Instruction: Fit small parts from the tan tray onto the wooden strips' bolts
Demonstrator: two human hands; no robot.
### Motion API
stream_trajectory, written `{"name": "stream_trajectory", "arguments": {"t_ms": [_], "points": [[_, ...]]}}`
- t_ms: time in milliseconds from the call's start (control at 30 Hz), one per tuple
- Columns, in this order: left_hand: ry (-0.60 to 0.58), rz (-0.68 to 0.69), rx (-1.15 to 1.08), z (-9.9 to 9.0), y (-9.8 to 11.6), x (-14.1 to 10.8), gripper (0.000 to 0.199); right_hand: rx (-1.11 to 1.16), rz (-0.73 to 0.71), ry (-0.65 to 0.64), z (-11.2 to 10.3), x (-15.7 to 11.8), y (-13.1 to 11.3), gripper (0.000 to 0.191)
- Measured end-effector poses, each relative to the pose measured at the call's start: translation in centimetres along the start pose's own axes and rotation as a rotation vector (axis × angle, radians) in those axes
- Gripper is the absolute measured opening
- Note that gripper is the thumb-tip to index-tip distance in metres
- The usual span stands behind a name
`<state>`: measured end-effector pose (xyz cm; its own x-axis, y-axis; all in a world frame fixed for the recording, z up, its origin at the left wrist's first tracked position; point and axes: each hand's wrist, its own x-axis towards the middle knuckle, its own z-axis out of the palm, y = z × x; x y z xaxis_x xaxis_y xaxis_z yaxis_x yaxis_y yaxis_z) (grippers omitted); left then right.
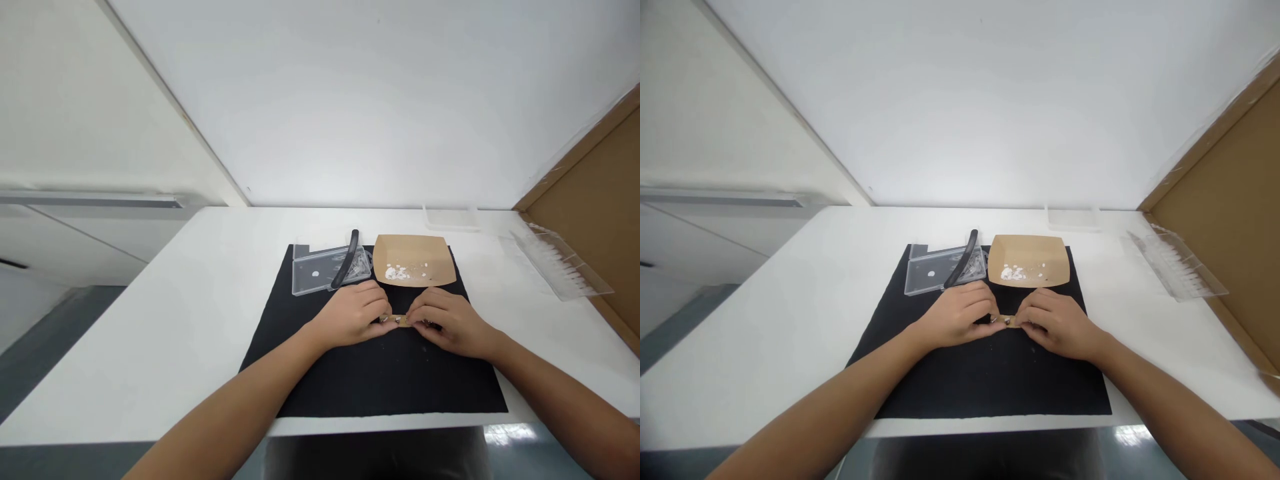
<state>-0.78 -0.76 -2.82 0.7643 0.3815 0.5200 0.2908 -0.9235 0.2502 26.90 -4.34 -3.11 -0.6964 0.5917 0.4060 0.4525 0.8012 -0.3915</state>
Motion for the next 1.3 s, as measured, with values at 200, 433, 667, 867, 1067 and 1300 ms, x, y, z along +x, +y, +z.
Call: {"name": "stream_trajectory", "arguments": {"t_ms": [200, 433, 667, 867, 1067, 1300], "points": [[-0.014, 0.129, 0.100, -0.4, -0.4, -0.2, 0.024, 0.000, 0.000, 0.008, 0.1, -0.1, 0.1, 0.016], [-0.041, 0.067, 0.051, 0.0, -0.6, -0.2, 0.024, 0.014, 0.001, 0.008, 0.1, 0.0, 0.1, 0.015], [-0.054, 0.011, -0.035, 0.4, -0.6, -0.3, 0.021, 0.020, -0.006, 0.009, -0.1, 0.1, 0.0, 0.016], [-0.052, -0.061, -0.007, 0.8, -0.9, -0.8, 0.024, 0.010, 0.024, -0.013, -0.2, 0.0, -0.1, 0.014], [-0.019, -0.059, 0.010, 0.7, -1.0, -0.8, 0.024, 0.011, 0.024, -0.009, -0.1, -0.1, 0.1, 0.014], [-0.019, 0.004, -0.011, 0.6, -1.0, -0.6, 0.026, 0.002, 0.016, -0.018, -0.2, -0.1, 0.0, 0.014]]}}
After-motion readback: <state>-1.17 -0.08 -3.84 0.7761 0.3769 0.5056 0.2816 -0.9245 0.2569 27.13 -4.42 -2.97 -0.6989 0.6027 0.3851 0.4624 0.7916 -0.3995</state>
